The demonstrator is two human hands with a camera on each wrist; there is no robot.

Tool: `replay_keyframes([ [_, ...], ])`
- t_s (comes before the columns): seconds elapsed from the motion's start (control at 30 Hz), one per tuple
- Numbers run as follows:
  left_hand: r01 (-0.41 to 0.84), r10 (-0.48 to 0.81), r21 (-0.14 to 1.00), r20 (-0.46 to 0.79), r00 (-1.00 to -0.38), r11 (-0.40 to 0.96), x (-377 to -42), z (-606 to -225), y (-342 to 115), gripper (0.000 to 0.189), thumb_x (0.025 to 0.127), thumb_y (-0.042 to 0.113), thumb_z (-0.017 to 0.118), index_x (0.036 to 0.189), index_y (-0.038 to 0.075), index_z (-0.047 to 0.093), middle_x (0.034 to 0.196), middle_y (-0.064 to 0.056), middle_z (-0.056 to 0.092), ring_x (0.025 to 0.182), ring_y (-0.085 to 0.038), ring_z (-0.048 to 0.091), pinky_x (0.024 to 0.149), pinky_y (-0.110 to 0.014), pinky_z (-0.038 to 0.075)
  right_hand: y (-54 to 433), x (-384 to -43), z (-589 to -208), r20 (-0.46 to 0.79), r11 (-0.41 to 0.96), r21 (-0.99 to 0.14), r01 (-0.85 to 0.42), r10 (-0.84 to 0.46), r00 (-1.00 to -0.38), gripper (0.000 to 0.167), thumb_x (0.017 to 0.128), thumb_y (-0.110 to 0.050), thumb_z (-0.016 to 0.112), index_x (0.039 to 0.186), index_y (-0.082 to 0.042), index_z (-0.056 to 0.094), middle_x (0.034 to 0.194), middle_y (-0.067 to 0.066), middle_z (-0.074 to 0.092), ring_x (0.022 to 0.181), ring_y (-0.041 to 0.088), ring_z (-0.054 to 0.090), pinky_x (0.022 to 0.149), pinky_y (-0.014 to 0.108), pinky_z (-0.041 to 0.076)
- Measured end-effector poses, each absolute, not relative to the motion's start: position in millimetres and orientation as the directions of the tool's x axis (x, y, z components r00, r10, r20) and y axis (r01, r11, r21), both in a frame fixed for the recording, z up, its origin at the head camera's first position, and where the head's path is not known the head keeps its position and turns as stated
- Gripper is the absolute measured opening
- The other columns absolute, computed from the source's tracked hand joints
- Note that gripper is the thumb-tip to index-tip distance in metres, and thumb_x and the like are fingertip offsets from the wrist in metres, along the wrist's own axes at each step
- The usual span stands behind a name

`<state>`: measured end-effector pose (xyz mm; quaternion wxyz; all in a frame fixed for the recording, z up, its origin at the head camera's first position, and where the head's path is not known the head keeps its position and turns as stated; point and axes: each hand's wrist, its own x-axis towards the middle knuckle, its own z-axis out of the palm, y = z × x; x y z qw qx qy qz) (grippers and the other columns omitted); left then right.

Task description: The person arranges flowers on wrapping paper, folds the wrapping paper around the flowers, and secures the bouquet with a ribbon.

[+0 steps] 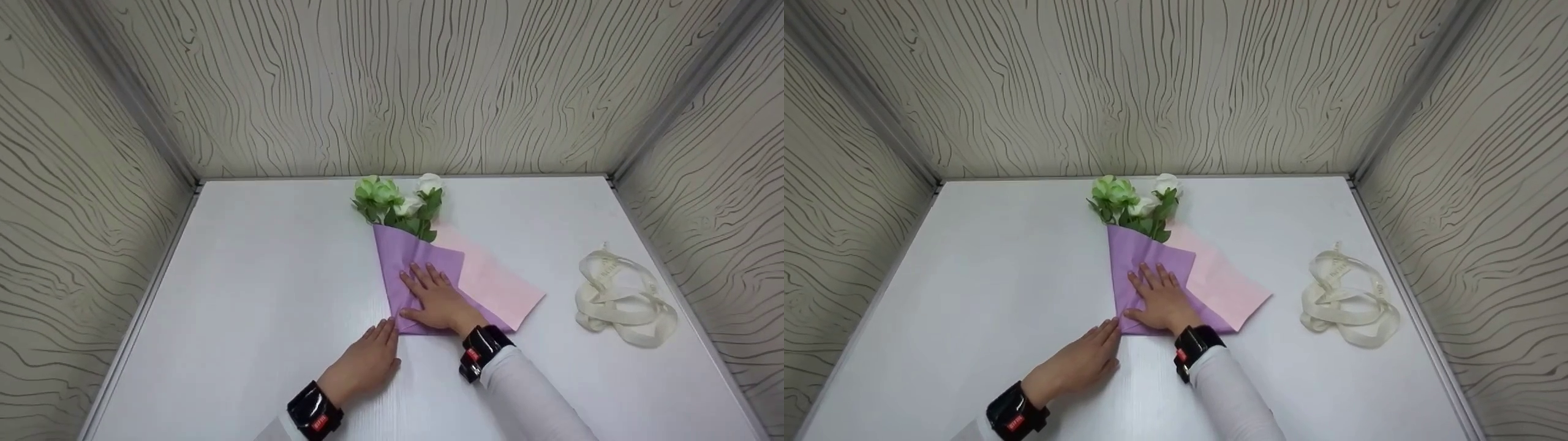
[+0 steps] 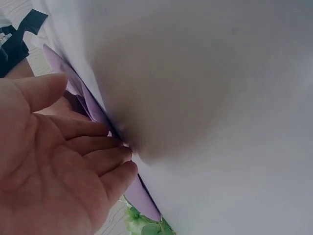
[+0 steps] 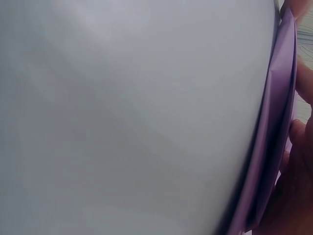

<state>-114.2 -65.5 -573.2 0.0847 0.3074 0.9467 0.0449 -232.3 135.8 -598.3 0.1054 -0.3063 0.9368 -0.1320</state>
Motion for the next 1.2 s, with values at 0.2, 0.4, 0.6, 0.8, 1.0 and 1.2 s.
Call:
replay_keyframes([
  [0.2,0.582,0.597,0.139,-0.129,-0.791,0.801,-114.3,-572.6,-69.4,0.057,0.101,0.028,0.051,0.146,-0.005,0.039,0.154,-0.020,0.033,0.142,-0.032,0.031,0.113,-0.042,0.029,133.5,-231.6,-595.2,-0.139,0.789,-0.304,-0.533,-0.591,-0.795,0.083,0.093,-0.066,0.044,0.158,-0.021,0.019,0.163,0.012,0.008,0.147,0.040,0.004,0.115,0.057,0.009],
  [0.4,0.605,0.611,0.086,-0.105,-0.784,0.791,-111.0,-571.9,-73.3,0.054,0.100,0.029,0.054,0.144,-0.001,0.045,0.153,-0.015,0.036,0.141,-0.031,0.033,0.112,-0.043,0.030,132.8,-231.3,-595.9,-0.138,0.788,-0.297,-0.540,-0.595,-0.792,0.083,0.093,-0.067,0.043,0.158,-0.020,0.018,0.163,0.012,0.008,0.146,0.041,0.004,0.115,0.057,0.009],
  [0.6,0.606,0.618,0.119,-0.116,-0.778,0.786,-113.1,-571.8,-74.6,0.053,0.101,0.030,0.052,0.143,-0.001,0.047,0.153,-0.014,0.037,0.141,-0.029,0.033,0.112,-0.043,0.030,132.3,-230.9,-593.9,-0.146,0.793,-0.301,-0.529,-0.587,-0.796,0.083,0.093,-0.066,0.044,0.158,-0.021,0.017,0.163,0.011,0.007,0.147,0.040,0.003,0.115,0.057,0.008],
  [0.8,0.606,0.619,0.173,-0.024,-0.785,0.776,-119.7,-575.0,-74.0,0.050,0.099,0.024,0.055,0.139,-0.004,0.047,0.144,-0.017,0.047,0.138,-0.031,0.038,0.112,-0.044,0.030,132.7,-230.4,-593.9,-0.145,0.792,-0.301,-0.531,-0.589,-0.795,0.083,0.093,-0.066,0.044,0.158,-0.021,0.017,0.163,0.012,0.007,0.147,0.040,0.003,0.115,0.057,0.007],
  [1.0,0.596,0.611,0.153,-0.078,-0.788,0.788,-119.9,-579.7,-75.5,0.055,0.101,0.031,0.052,0.145,-0.001,0.043,0.154,-0.016,0.034,0.142,-0.032,0.031,0.113,-0.044,0.028,132.9,-230.7,-596.5,-0.139,0.775,-0.318,-0.546,-0.608,-0.782,0.084,0.093,-0.067,0.043,0.158,-0.020,0.018,0.163,0.013,0.008,0.146,0.042,0.003,0.115,0.057,0.008],
  [1.2,0.587,0.612,0.188,-0.131,-0.780,0.788,-122.9,-577.3,-76.2,0.055,0.102,0.033,0.050,0.146,0.001,0.042,0.155,-0.013,0.033,0.143,-0.032,0.028,0.114,-0.046,0.025,132.8,-230.4,-596.9,-0.129,0.781,-0.309,-0.542,-0.599,-0.790,0.084,0.093,-0.066,0.044,0.158,-0.020,0.018,0.163,0.012,0.007,0.147,0.041,0.003,0.115,0.057,0.008],
])
